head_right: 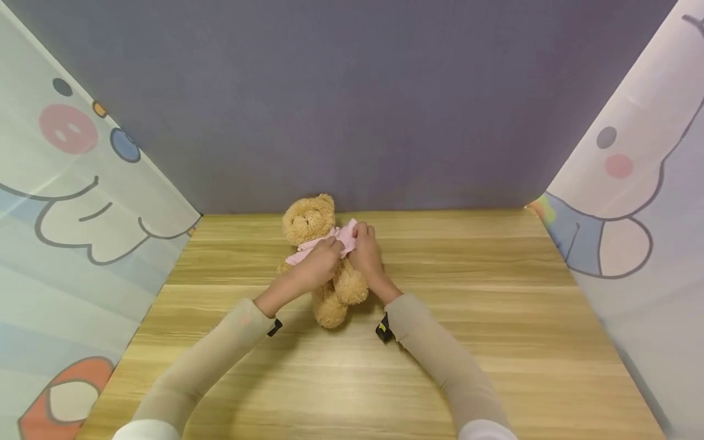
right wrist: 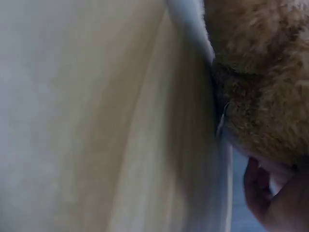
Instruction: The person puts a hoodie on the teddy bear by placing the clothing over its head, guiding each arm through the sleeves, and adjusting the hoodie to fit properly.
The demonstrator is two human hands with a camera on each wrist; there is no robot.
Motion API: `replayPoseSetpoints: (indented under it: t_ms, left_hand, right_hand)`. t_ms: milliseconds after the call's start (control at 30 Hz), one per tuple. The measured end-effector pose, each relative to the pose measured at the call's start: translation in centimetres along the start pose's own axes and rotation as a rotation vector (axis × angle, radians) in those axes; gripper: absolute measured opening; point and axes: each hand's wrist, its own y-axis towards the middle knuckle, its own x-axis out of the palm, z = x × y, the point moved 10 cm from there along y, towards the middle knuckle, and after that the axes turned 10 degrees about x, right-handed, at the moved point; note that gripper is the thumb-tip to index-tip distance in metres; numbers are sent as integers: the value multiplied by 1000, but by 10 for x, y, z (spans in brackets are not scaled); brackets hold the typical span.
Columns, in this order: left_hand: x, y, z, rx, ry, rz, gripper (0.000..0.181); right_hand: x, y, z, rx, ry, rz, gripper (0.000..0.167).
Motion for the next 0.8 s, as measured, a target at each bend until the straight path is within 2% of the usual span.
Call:
replayPoseSetpoints:
  t_ms: [67, 167, 267, 400, 533, 667, 800]
  left_hand:
    - [2, -2, -1, -15, 14, 14, 11]
    - [-2, -6, -2, -6, 65, 91, 6]
    - [-5, -7, -3, 8, 101, 139, 6]
    - [-4, -6, -5, -13, 70, 110, 7]
    - [-2, -4, -3, -19, 58, 88, 6]
    - [1, -3, 4, 6, 110, 81, 6]
    - [5, -3, 8, 18, 151, 72, 6]
  right_hand:
    - [-2, -1, -8, 14, -41, -22, 24]
    - [-2, 1, -12, -53, -41, -51, 28]
    - [0, 1, -17, -113, -48, -108, 31]
    - [1, 1, -15, -103, -58, -148, 33]
    - [-2, 1, -11, -135, -72, -81, 28]
    - [-6, -1, -9, -178, -91, -2, 26]
    - [-10, -1, -9, -198, -100, 31, 28]
